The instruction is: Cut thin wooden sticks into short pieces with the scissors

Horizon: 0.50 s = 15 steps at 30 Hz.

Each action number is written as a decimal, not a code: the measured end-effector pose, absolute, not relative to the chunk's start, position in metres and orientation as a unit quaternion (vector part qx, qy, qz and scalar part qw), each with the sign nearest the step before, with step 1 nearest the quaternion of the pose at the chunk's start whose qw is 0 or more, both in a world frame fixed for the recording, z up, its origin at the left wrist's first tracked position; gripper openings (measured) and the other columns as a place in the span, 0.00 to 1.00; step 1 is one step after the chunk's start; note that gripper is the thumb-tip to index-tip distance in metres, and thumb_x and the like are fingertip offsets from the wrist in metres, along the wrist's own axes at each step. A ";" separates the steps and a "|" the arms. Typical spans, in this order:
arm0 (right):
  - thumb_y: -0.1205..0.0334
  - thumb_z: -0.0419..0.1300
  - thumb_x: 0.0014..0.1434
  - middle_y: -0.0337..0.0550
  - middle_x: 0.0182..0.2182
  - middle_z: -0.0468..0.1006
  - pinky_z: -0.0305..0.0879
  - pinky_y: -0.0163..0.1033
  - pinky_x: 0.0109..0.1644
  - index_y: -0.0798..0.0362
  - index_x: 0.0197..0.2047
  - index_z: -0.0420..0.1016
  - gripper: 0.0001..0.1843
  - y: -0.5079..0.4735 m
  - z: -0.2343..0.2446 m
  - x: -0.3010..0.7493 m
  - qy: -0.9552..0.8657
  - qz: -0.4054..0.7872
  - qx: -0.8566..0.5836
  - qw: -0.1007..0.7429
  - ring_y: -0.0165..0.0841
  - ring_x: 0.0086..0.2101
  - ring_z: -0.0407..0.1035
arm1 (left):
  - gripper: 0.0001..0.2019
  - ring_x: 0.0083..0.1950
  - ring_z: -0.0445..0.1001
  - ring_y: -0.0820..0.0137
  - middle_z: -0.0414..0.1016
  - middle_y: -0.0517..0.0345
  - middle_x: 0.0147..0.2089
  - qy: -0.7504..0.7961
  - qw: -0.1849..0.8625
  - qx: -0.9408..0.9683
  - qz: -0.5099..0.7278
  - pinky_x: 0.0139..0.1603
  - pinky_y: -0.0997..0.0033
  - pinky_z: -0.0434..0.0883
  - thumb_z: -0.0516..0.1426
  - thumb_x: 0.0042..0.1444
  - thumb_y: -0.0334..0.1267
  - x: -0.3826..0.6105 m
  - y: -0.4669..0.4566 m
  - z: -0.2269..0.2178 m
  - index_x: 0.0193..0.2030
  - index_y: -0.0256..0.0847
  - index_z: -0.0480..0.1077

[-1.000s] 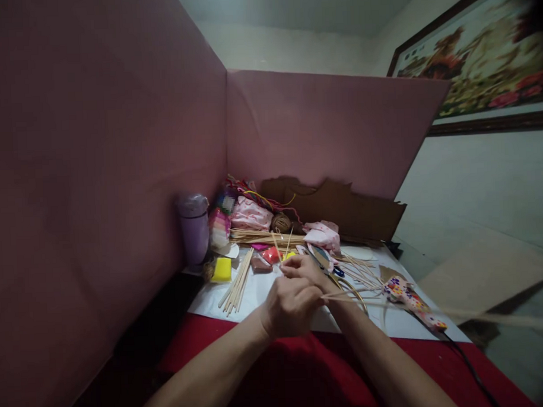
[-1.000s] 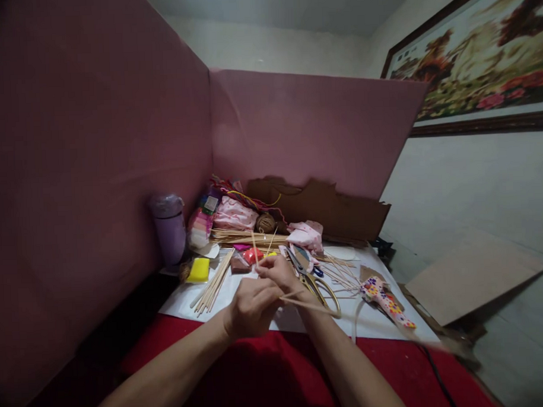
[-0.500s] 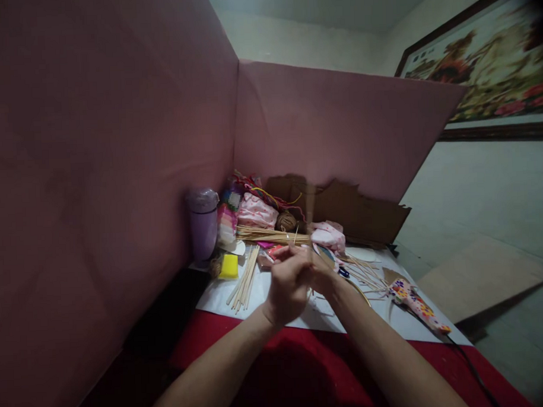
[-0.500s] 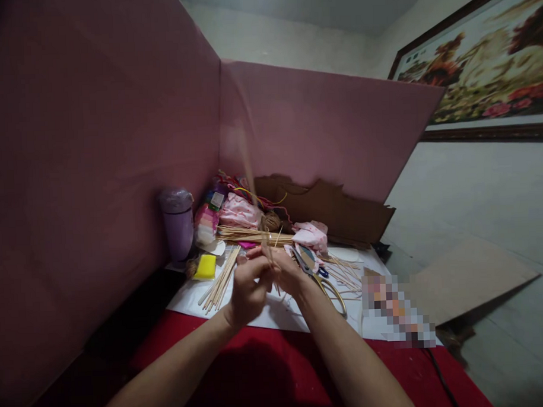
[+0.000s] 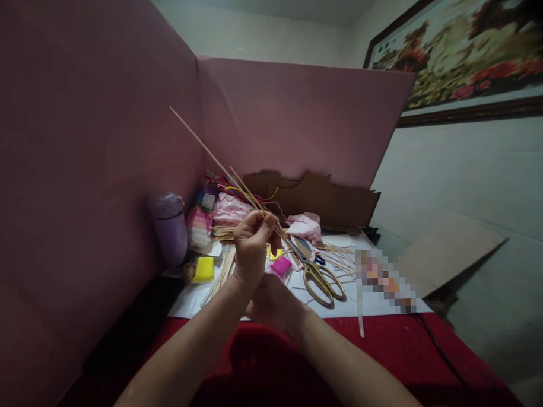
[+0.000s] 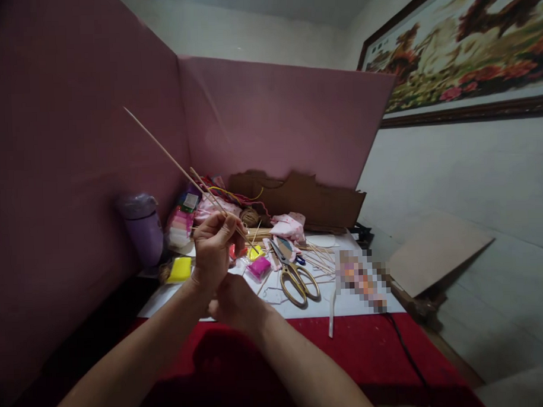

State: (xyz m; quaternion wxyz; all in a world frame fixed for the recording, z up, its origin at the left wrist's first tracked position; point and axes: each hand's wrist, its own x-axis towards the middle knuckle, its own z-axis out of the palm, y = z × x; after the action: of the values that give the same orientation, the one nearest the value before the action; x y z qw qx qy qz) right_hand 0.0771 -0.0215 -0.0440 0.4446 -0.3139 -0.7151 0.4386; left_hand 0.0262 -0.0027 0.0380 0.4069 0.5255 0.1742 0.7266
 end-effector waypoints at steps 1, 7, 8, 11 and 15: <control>0.61 0.44 0.60 0.43 0.22 0.72 0.63 0.35 0.28 0.55 0.29 0.71 0.17 -0.015 -0.041 0.086 -0.682 0.510 -0.304 0.427 0.31 0.24 0.65 | 0.12 0.15 0.61 0.81 0.66 0.64 0.19 0.183 0.394 0.532 0.727 0.13 0.81 0.57 0.57 0.53 0.42 0.024 -0.003 0.038 0.25 0.37 0.65; 0.55 0.52 0.56 0.37 0.20 0.68 0.58 0.31 0.22 0.54 0.26 0.64 0.12 0.037 -0.025 0.147 -0.419 0.612 -0.373 0.558 0.26 0.19 0.61 | 0.13 0.14 0.59 0.81 0.62 0.66 0.15 0.318 0.332 0.633 0.623 0.14 0.80 0.54 0.56 0.53 0.42 0.006 0.019 0.000 0.22 0.38 0.64; 0.55 0.54 0.55 0.37 0.20 0.68 0.57 0.30 0.21 0.54 0.27 0.65 0.12 0.043 -0.024 0.152 -0.421 0.586 -0.391 0.571 0.25 0.18 0.60 | 0.13 0.15 0.61 0.80 0.63 0.65 0.16 0.340 0.329 0.662 0.581 0.15 0.80 0.56 0.55 0.54 0.41 0.006 0.024 -0.012 0.22 0.38 0.64; 0.52 0.58 0.52 0.36 0.20 0.68 0.57 0.29 0.20 0.56 0.27 0.69 0.14 0.054 -0.028 0.156 -0.490 0.522 -0.412 0.563 0.24 0.18 0.59 | 0.11 0.16 0.63 0.79 0.64 0.64 0.16 0.383 0.316 0.714 0.493 0.16 0.80 0.58 0.54 0.53 0.37 0.009 0.036 -0.045 0.21 0.38 0.64; 0.46 0.58 0.52 0.39 0.26 0.71 0.62 0.30 0.25 0.56 0.33 0.74 0.19 0.051 -0.041 0.152 -0.598 0.478 -0.347 0.542 0.25 0.23 0.63 | 0.10 0.16 0.63 0.77 0.62 0.66 0.14 0.388 0.359 0.711 0.464 0.17 0.79 0.59 0.54 0.52 0.36 0.012 0.041 -0.066 0.21 0.38 0.65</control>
State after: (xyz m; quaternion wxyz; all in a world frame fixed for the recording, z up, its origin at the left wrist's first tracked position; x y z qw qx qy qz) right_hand 0.1518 0.0507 -0.0415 0.5419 -0.3470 -0.5981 0.4776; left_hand 0.0117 0.0415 -0.0661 0.3590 0.7105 0.3881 0.4644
